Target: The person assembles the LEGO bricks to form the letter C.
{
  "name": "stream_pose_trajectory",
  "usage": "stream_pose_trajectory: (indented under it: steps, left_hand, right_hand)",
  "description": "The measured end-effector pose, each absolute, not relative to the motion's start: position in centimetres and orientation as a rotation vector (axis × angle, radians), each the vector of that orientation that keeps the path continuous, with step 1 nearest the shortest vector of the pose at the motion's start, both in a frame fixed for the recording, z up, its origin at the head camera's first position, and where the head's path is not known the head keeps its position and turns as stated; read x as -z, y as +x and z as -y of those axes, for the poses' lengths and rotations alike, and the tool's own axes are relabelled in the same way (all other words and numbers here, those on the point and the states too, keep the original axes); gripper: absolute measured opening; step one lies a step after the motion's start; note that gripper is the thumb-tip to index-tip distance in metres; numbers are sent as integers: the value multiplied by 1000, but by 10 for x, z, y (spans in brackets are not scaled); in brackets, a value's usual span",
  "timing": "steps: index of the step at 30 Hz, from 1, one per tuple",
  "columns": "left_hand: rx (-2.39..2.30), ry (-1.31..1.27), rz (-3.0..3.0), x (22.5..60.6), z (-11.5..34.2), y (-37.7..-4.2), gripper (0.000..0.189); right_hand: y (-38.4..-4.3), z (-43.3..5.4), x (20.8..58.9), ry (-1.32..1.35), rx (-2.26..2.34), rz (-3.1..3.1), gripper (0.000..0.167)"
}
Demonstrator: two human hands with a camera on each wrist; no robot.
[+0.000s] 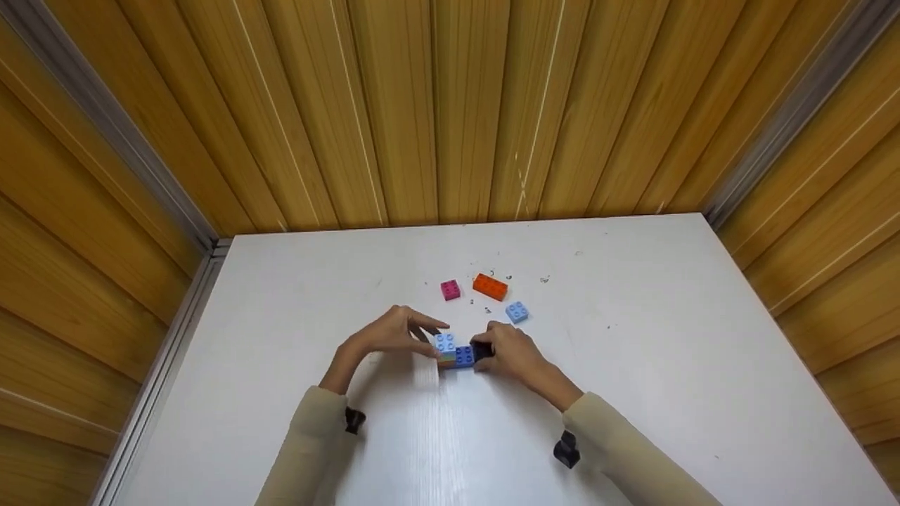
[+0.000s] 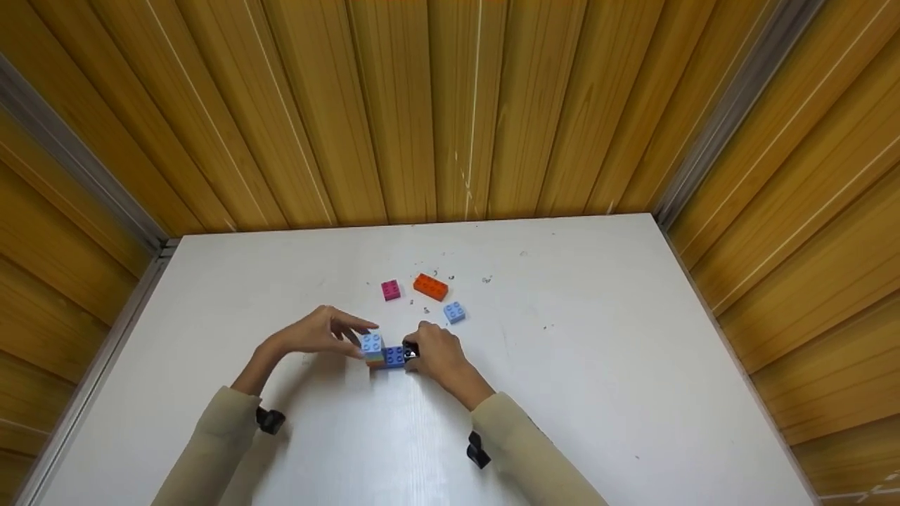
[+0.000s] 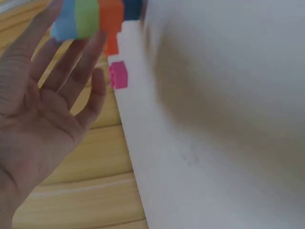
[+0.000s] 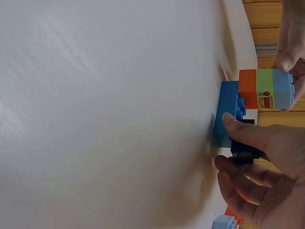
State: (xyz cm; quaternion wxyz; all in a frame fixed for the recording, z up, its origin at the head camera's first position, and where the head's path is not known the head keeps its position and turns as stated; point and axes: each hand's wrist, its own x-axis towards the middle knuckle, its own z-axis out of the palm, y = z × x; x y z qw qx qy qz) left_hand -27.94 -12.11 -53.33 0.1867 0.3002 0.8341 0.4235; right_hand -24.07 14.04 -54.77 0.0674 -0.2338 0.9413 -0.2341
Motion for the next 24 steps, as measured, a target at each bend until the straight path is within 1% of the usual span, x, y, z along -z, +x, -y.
stream_pose_trajectory:
  steps: [3,6,11,13,19,24]
  left_hand:
    - [-1304,748,-2336,532,128,-299,45]
    - [-1453,603,-2421,539,126,-314,44]
    - [-1589,288,-2484,558,119,-327,50]
    - [-1590,212,-2499,563,116,-330,52]
    - [-1443,209,-2577,566,93,-341,56]
    - [-1311,236,-2627,566,65,-345,50]
  right_hand:
    - [-242,-141,546,-693,692,-2828,44]
    - [-242,-140,545,-664,686,-2822,44]
    - [-242,-131,544,-635,665,-2796,44]
    - [-242,-126,543,-631,650,-2790,45]
    - [-240,-124,540,-619,650,-2820,44]
    - [-237,-133,539,-579,684,-2844,43]
